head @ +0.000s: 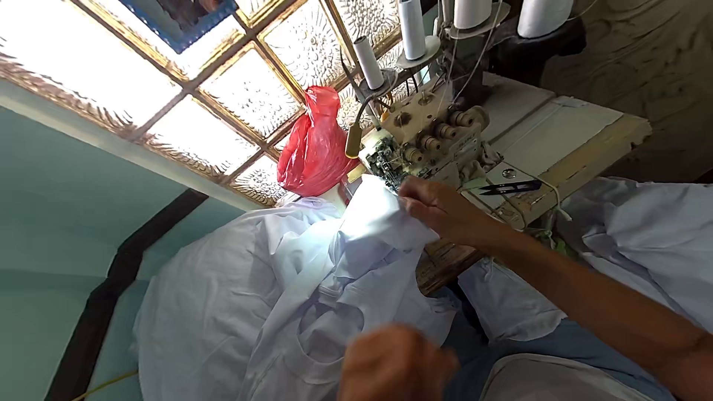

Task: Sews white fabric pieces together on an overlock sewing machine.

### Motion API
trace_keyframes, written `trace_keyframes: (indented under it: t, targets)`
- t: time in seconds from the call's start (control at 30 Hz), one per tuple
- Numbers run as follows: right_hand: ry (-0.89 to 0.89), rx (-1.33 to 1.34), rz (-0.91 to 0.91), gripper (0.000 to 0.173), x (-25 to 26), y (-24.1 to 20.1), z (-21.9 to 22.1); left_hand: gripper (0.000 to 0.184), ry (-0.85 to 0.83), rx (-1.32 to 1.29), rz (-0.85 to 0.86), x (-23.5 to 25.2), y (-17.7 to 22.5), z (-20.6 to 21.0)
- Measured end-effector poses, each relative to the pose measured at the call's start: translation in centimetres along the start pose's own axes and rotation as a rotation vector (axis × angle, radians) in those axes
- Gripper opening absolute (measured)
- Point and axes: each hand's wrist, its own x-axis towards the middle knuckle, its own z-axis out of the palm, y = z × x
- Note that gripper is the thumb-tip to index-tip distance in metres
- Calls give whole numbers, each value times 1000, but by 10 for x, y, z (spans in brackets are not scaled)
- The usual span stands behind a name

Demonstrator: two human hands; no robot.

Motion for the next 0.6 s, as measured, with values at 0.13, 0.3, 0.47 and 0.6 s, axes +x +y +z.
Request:
trace_keyframes:
  t: [0.13,0.3,0.47,0.6]
  targets:
    - [-223,268,-291,22,14,-59,-17,28,-252,420,-240,34,-79,6]
    - [-211,216,-383,18,5,-58,-38,38,-366,919,-738,50,-120,-20]
    - [-281,342,-509,44,1,-44,-53,30,-578,1039,-459,52,-152,-50]
    - [-274,300,-488,41,6,-32,-48,34,-526,975,-505,36,-164,-58]
